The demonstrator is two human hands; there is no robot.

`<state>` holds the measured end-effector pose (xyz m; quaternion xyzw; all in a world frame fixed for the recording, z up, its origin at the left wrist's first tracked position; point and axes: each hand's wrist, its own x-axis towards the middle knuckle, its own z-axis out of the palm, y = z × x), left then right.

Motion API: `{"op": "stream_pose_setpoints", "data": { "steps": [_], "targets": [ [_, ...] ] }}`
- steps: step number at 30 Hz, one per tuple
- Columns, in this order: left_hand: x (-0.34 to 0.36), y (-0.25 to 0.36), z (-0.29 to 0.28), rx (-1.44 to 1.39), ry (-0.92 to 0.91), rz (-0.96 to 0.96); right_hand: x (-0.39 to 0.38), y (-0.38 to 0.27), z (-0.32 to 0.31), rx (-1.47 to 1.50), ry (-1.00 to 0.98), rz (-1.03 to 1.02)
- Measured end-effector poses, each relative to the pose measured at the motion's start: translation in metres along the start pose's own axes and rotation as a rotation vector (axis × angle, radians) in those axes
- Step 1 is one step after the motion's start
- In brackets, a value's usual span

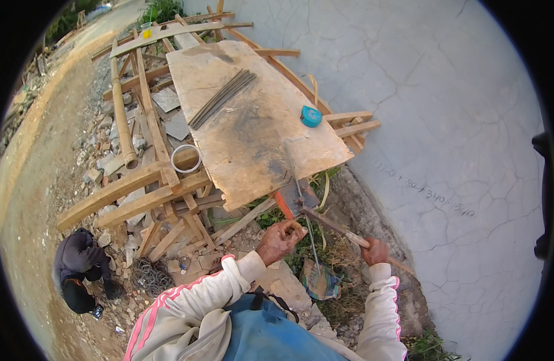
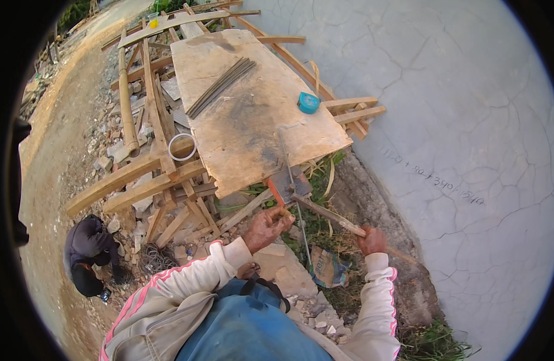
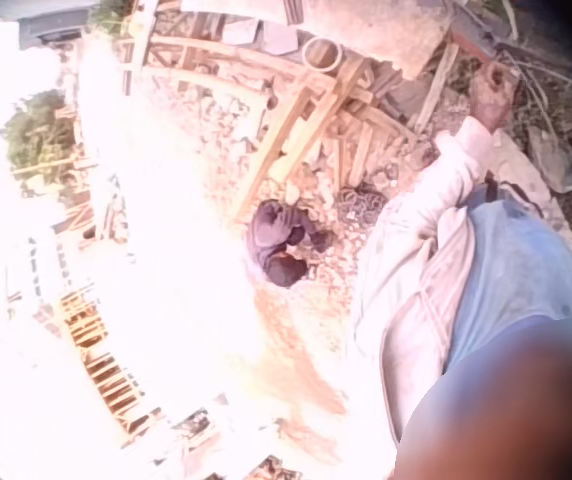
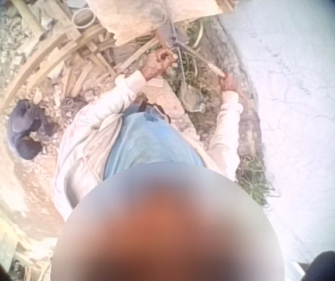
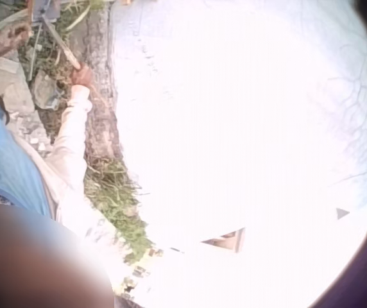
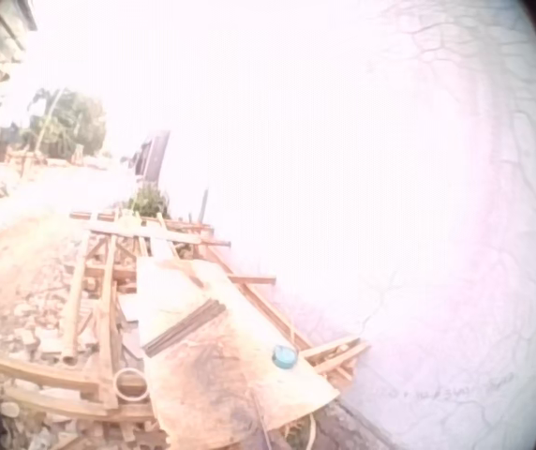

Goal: The person repeatedly bends thin metal rods into U-shapes using a hammer and a metal block on a wooden workbench. The person holds each rod in place with one hand and strikes it with the hammer to form the bend, then places the finished piece aside.

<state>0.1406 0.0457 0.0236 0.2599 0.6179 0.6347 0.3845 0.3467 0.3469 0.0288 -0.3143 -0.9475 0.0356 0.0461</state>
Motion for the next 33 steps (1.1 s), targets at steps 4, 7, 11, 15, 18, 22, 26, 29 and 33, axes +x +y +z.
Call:
{"op": "stream_pose_setpoints", "data": {
  "steps": [4, 7, 11, 15, 18, 22, 26, 29, 33],
  "targets": [
    [-0.027, -0.036, 0.062, -0.522, -0.243, -0.344, 0.001, 0.002, 0.007, -0.026, 0.026, 0.015],
    [-0.030, -0.047, 0.078, -0.646, -0.308, -0.354, 0.000, 0.003, 0.011, -0.024, 0.047, 0.013],
    [-0.028, -0.049, 0.077, -0.613, -0.305, -0.371, -0.003, 0.001, 0.012, -0.036, 0.055, 0.025],
    [-0.029, -0.049, 0.072, -0.570, -0.310, -0.360, -0.011, -0.009, 0.008, -0.062, 0.031, 0.070],
    [-0.035, -0.051, 0.055, -0.541, -0.331, -0.357, -0.034, -0.030, -0.002, -0.063, 0.054, 0.131],
    [-0.048, -0.054, 0.006, -0.484, -0.368, -0.357, -0.106, -0.093, -0.006, -0.140, 0.123, 0.341],
    [-0.041, -0.054, -0.067, -0.437, -0.425, -0.359, -0.169, -0.183, 0.010, -0.018, 0.082, 0.614],
    [-0.038, -0.048, -0.076, -0.413, -0.488, -0.359, -0.174, -0.193, -0.001, 0.042, 0.068, 0.585],
    [-0.035, -0.043, -0.072, -0.412, -0.543, -0.383, -0.185, -0.156, -0.015, 0.307, -0.023, 0.418]
  ]
}}
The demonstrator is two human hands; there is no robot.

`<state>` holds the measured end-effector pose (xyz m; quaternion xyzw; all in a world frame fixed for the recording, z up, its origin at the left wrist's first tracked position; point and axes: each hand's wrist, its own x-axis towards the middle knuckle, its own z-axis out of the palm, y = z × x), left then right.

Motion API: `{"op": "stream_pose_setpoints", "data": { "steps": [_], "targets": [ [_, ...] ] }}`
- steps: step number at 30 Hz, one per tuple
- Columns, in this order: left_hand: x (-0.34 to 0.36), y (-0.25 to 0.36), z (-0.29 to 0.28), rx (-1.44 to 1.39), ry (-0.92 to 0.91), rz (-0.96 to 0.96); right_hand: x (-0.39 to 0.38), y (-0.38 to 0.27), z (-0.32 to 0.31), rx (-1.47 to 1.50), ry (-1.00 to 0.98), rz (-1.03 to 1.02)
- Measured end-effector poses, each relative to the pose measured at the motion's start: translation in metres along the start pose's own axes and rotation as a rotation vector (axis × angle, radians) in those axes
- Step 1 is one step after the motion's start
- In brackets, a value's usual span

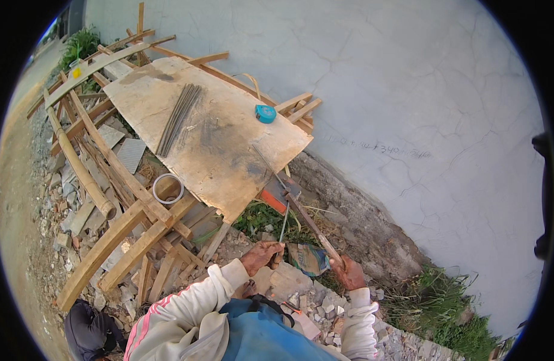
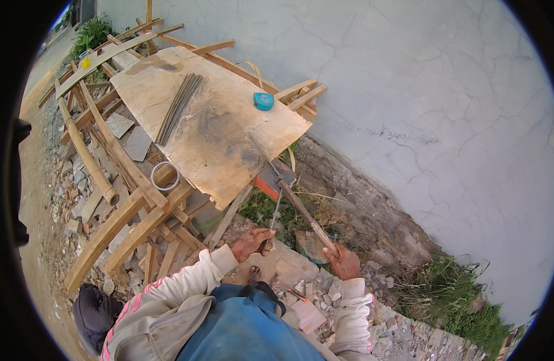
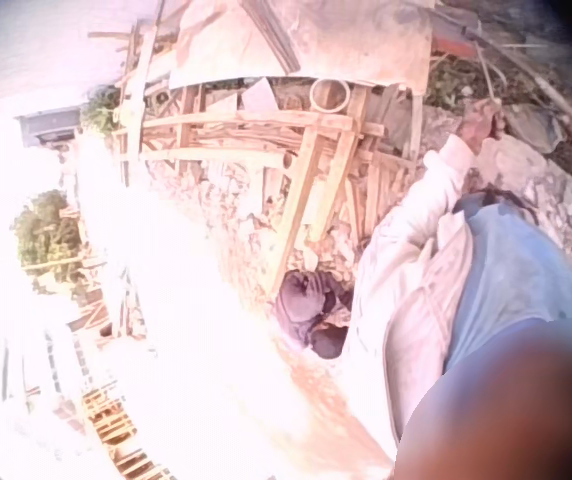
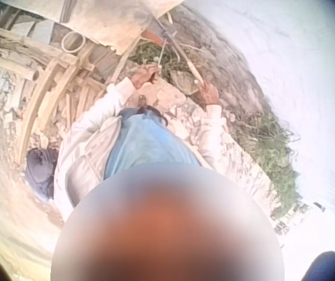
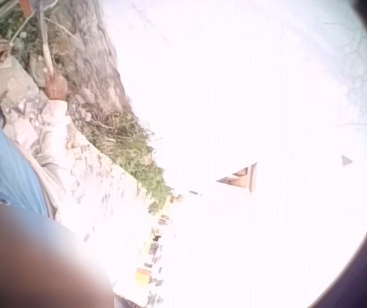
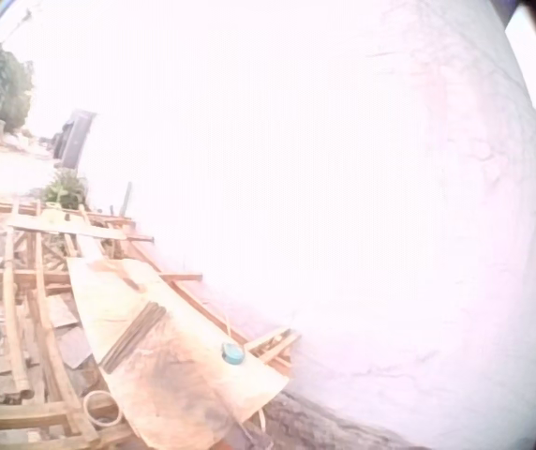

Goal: The person repeatedly bends thin metal rods into U-shapes using a hammer and a metal block on a wooden workbench. The person holds each rod in place with one hand and strikes it with the hammer to form the bend, then places the finished piece aside.

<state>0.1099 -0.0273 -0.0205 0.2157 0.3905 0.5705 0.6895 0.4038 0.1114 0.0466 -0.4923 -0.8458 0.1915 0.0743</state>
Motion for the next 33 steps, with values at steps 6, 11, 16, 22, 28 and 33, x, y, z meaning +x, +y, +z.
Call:
{"op": "stream_pose_setpoints", "data": {
  "steps": [6, 11, 16, 22, 28, 33],
  "targets": [
    [-0.002, 0.002, 0.000, 0.030, -0.020, -0.027, -0.031, 0.065, -0.015, 0.303, -0.336, 0.304],
    [-0.002, 0.002, 0.004, 0.018, -0.016, -0.027, -0.034, 0.082, 0.004, 0.060, -0.020, 0.162],
    [-0.001, 0.004, 0.001, 0.042, -0.050, -0.016, -0.038, 0.080, 0.007, -0.084, 0.059, 0.171],
    [0.001, 0.003, -0.004, 0.066, -0.078, -0.019, -0.047, 0.065, -0.002, -0.193, 0.062, 0.199],
    [-0.003, 0.011, -0.011, 0.241, -0.083, 0.037, -0.064, 0.024, -0.015, -0.248, 0.120, 0.243],
    [-0.019, 0.039, -0.021, 0.954, 0.024, 0.326, -0.100, -0.026, -0.007, -0.303, 0.220, 0.330]
  ]
}}
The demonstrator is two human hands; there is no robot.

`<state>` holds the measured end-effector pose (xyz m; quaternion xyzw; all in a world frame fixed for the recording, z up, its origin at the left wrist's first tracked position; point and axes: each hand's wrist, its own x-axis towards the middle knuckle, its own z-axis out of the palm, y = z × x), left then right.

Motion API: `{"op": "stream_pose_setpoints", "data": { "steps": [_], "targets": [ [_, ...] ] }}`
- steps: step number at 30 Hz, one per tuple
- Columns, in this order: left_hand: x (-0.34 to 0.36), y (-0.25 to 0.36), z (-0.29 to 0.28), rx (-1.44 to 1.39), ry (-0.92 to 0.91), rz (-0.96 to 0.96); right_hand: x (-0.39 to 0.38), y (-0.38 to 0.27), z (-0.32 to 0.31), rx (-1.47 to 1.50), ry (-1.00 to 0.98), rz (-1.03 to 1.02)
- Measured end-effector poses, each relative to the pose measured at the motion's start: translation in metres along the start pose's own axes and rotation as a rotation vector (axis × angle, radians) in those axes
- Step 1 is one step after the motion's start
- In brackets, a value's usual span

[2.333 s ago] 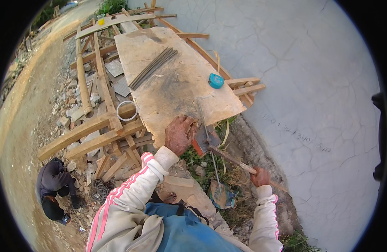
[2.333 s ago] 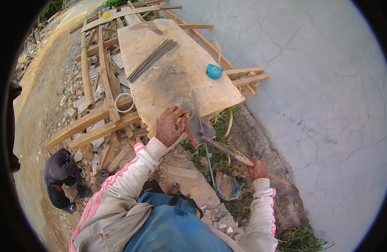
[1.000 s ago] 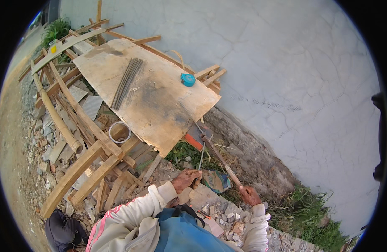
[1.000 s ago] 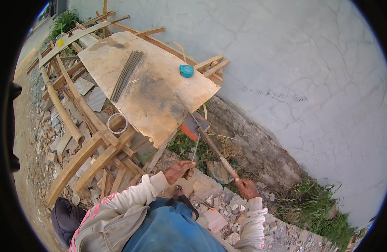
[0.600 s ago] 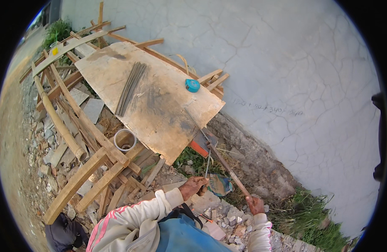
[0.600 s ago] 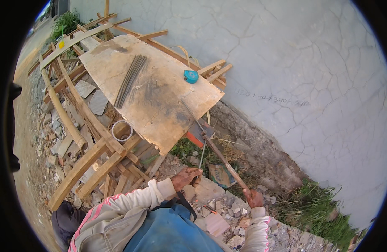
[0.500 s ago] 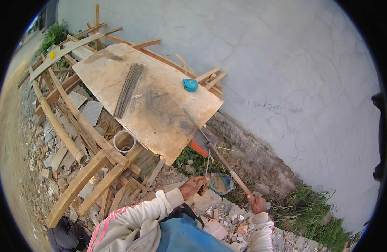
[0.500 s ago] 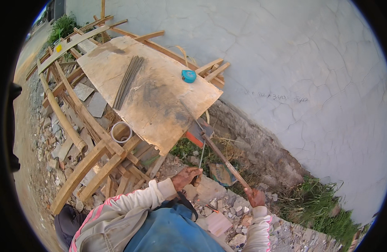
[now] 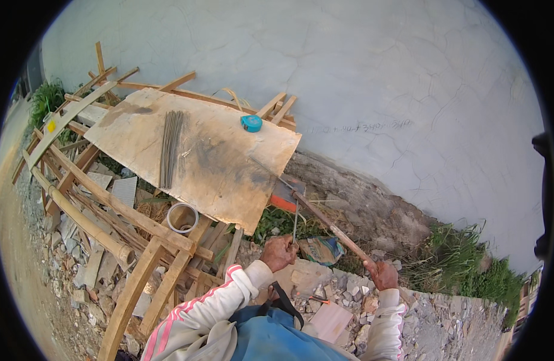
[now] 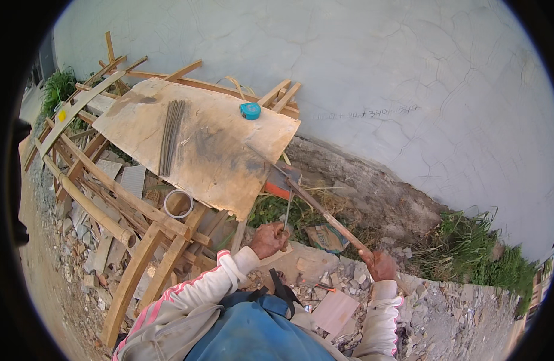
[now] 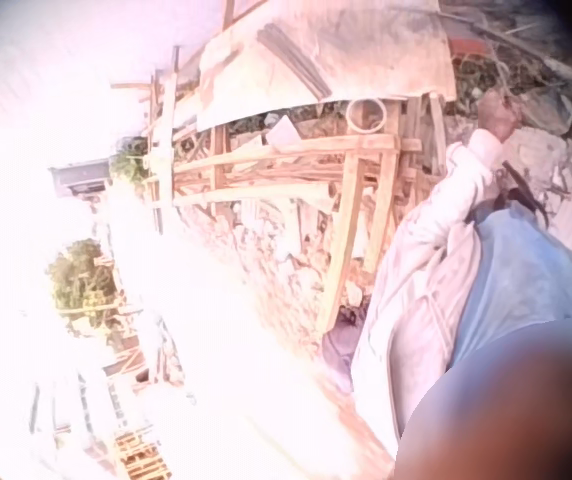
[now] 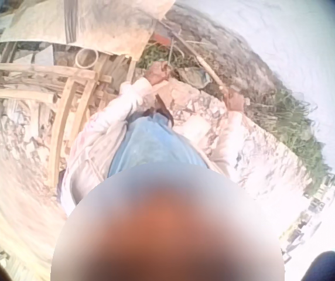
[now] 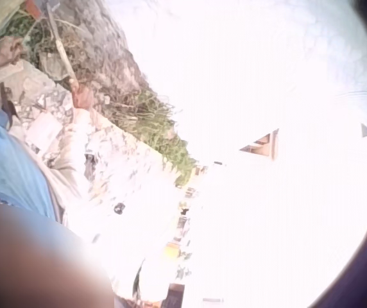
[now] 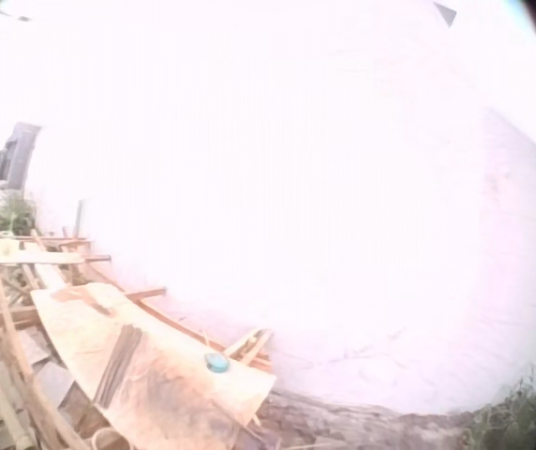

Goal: The person repeatedly bends thin metal rods into U-shapes using a hammer and a metal block on a wooden workbench. The person holds each rod in place with one hand and strikes it with the hammer to form the bend, then places the finished piece aside.

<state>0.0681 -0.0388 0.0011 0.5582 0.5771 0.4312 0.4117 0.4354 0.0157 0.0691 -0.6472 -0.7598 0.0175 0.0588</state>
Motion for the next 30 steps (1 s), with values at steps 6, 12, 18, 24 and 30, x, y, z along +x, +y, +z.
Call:
{"op": "stream_pose_setpoints", "data": {
  "steps": [6, 12, 18, 24, 30],
  "targets": [
    [-0.018, 0.010, -0.049, 0.649, 0.173, 0.192, -0.086, -0.065, 0.016, 0.039, 0.014, 0.166],
    [-0.023, 0.015, -0.059, 0.727, 0.162, 0.297, -0.094, -0.056, 0.025, 0.291, -0.067, 0.067],
    [-0.025, 0.013, -0.051, 0.741, 0.175, 0.270, -0.081, -0.020, -0.012, 0.847, -0.659, 0.180],
    [-0.030, 0.017, -0.047, 0.725, 0.196, 0.228, -0.082, -0.024, -0.014, 0.965, -0.681, 0.192],
    [-0.031, 0.022, -0.042, 0.791, 0.218, 0.152, -0.088, -0.012, -0.010, 1.055, -0.660, 0.154]
  ]
}}
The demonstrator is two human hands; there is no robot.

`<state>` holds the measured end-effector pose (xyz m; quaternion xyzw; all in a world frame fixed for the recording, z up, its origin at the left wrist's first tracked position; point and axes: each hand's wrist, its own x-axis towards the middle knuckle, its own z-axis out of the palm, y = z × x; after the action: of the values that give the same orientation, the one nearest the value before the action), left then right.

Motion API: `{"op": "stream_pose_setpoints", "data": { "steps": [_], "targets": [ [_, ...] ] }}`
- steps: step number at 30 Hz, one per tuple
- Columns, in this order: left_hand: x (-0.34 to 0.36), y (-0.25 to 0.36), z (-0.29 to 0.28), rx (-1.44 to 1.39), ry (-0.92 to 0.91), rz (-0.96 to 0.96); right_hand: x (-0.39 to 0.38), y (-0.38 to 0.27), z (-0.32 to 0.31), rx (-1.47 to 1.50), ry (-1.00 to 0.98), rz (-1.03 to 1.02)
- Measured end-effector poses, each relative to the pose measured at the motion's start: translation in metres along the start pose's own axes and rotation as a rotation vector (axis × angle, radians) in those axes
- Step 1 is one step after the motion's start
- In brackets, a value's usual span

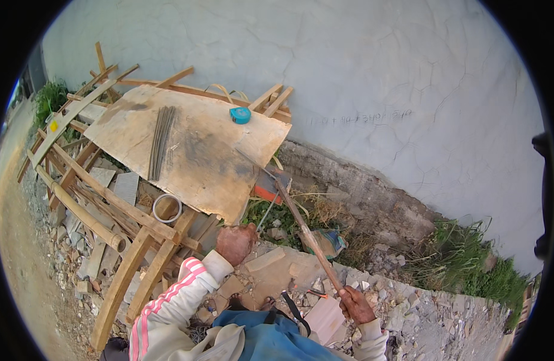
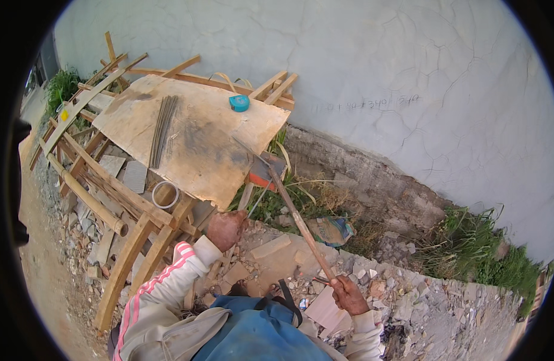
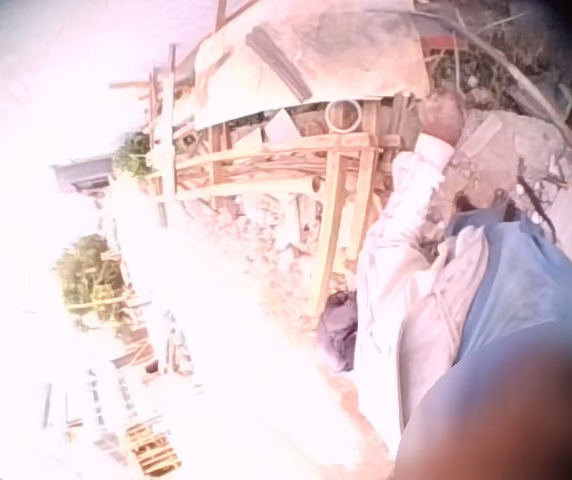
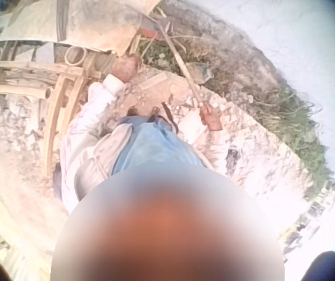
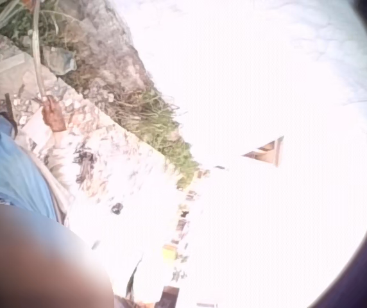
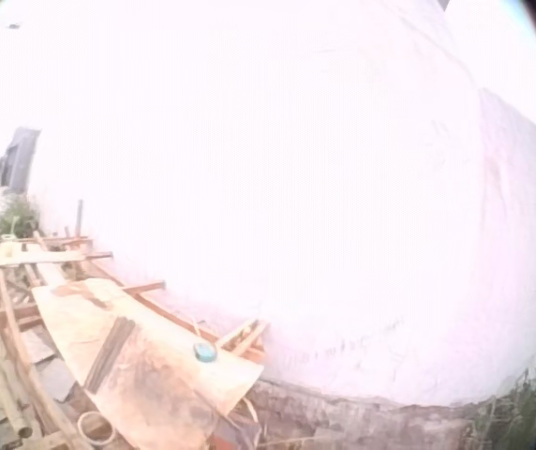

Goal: The person repeatedly bends thin metal rods into U-shapes using a hammer and a metal block on a wooden workbench. The person holds each rod in place with one hand and strikes it with the hammer to form the bend, then places the finished piece aside.

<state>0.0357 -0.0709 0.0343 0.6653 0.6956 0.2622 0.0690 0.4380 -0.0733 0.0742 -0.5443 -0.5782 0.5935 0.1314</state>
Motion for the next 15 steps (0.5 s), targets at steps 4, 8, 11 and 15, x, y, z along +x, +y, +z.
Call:
{"op": "stream_pose_setpoints", "data": {
  "steps": [4, 8, 11, 15],
  "targets": [
    [0.000, -0.001, -0.007, 0.082, 0.056, 0.078, -0.027, 0.020, -0.016, 0.068, -0.015, 0.152],
    [0.006, -0.007, -0.012, 0.087, -0.007, 0.136, -0.030, 0.041, 0.002, -0.602, 0.339, -0.052],
    [0.010, -0.014, -0.013, 0.112, -0.063, 0.167, -0.037, 0.039, 0.021, -0.660, 0.500, -0.102],
    [0.016, -0.027, -0.014, 0.158, -0.088, 0.288, -0.050, 0.023, 0.042, -0.705, 0.572, -0.036]
  ]
}}
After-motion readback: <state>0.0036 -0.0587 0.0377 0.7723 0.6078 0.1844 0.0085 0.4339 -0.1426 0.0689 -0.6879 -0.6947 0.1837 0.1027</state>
